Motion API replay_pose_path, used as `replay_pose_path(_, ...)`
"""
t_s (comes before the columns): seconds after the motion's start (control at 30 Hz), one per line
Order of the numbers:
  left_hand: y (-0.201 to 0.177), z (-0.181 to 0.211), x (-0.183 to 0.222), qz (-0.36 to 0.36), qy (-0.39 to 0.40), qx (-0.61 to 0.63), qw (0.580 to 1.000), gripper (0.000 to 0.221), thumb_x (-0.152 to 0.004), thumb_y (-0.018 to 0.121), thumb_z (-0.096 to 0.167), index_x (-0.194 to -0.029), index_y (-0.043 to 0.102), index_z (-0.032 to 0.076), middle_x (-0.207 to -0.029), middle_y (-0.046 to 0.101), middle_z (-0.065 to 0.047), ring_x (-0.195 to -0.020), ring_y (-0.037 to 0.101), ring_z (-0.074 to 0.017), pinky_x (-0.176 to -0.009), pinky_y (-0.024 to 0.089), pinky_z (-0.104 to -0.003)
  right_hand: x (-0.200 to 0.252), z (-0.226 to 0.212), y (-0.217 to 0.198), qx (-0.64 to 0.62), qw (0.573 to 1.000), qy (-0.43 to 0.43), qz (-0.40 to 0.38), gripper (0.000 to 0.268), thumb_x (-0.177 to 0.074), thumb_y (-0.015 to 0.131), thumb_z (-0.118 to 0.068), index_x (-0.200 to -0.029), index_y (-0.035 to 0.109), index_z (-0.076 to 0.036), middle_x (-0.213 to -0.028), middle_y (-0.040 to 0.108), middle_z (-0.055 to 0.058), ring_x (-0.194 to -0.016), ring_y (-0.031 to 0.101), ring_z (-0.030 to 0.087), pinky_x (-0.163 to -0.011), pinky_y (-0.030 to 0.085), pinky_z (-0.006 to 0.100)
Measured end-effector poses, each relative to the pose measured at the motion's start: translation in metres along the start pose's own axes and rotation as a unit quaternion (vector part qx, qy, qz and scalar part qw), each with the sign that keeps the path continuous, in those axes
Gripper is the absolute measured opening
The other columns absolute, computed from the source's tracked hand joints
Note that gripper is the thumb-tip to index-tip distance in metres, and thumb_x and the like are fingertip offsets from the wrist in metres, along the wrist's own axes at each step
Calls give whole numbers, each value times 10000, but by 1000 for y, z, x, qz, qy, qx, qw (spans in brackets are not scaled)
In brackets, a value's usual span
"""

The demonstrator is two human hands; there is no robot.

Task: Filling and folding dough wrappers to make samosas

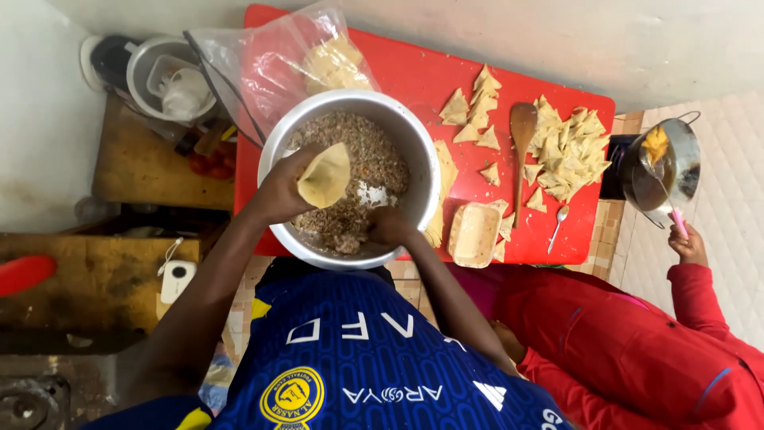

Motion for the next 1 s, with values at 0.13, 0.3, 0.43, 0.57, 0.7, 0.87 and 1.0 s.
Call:
replay_pose_path(0.13, -15, -35, 9, 22, 0, -15, 1000, 823, -755, 1065, 143, -1483, 690, 61, -1323, 759, -186, -1217, 672, -239, -1041, 545, -444, 82, -29, -82, -145, 989, 35, -23, 422, -859, 784, -441, -969, 860, -41, -797, 809, 210, -835, 840, 375, -821, 633, 487)
replay_pose_path(0.3, -11, -81, 8, 10, -5, -27, 1000, 987, -675, 1086, 132, -1534, 618, 0, -1434, 713, -264, -1330, 667, -408, -1176, 481, -624, 182, -75, -190, -394, 906, 25, 153, 187, -942, 787, -45, -1098, 866, 21, -604, 713, 154, -551, 618, 224, -586, 519, 346)
replay_pose_path(0.43, 22, -40, -11, -24, -6, -13, 1000, 883, -694, 1053, 44, -1500, 691, 58, -1379, 757, -252, -1275, 716, -484, -1161, 506, -648, 192, -89, -203, -510, 803, -81, 297, 74, -985, 856, -6, -1057, 872, -8, -646, 720, 99, -584, 596, 98, -557, 512, 225)
replay_pose_path(0.57, 37, -28, -13, -49, 11, 2, 999, 802, -742, 1019, 34, -1471, 685, 50, -1332, 764, -246, -1253, 736, -439, -1123, 540, -607, 182, -90, -194, -500, 758, -131, 398, 142, -975, 884, 21, -1114, 868, -2, -894, 797, 166, -713, 690, 168, -666, 610, 312)
replay_pose_path(0.7, 45, -4, -6, -52, -30, 102, 993, 693, -809, 965, -14, -1436, 680, 53, -1285, 790, -136, -1166, 733, -229, -1098, 576, -488, 167, -77, -181, -574, 709, -62, 404, 75, -1038, 837, -44, -1091, 832, 10, -713, 699, 90, -581, 605, 120, -550, 519, 246)
replay_pose_path(0.87, 51, 2, -3, -65, -16, 167, 984, 765, -759, 1010, -51, -1427, 648, 37, -1252, 789, -183, -1135, 780, -252, -1038, 634, -488, 71, -16, -122, -268, 903, 85, 325, 210, -1047, 770, -249, -1008, 876, -72, -772, 791, 166, -774, 767, 315, -742, 602, 437)
replay_pose_path(1.0, 60, 22, 1, -73, -21, 210, 975, 751, -755, 1025, -55, -1392, 642, 56, -1187, 806, -153, -1076, 773, -206, -991, 654, -461, 1, -20, -31, -39, 998, 19, 42, 348, -990, 760, -146, -1277, 847, 31, -1176, 848, 310, -1151, 812, 511, -1046, 627, 589)
Point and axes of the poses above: each hand's wrist, its own x-axis away from the middle knuckle, its own y-axis out of the palm, z = x × y, the point moved 9 cm from there along -x, towards the middle knuckle
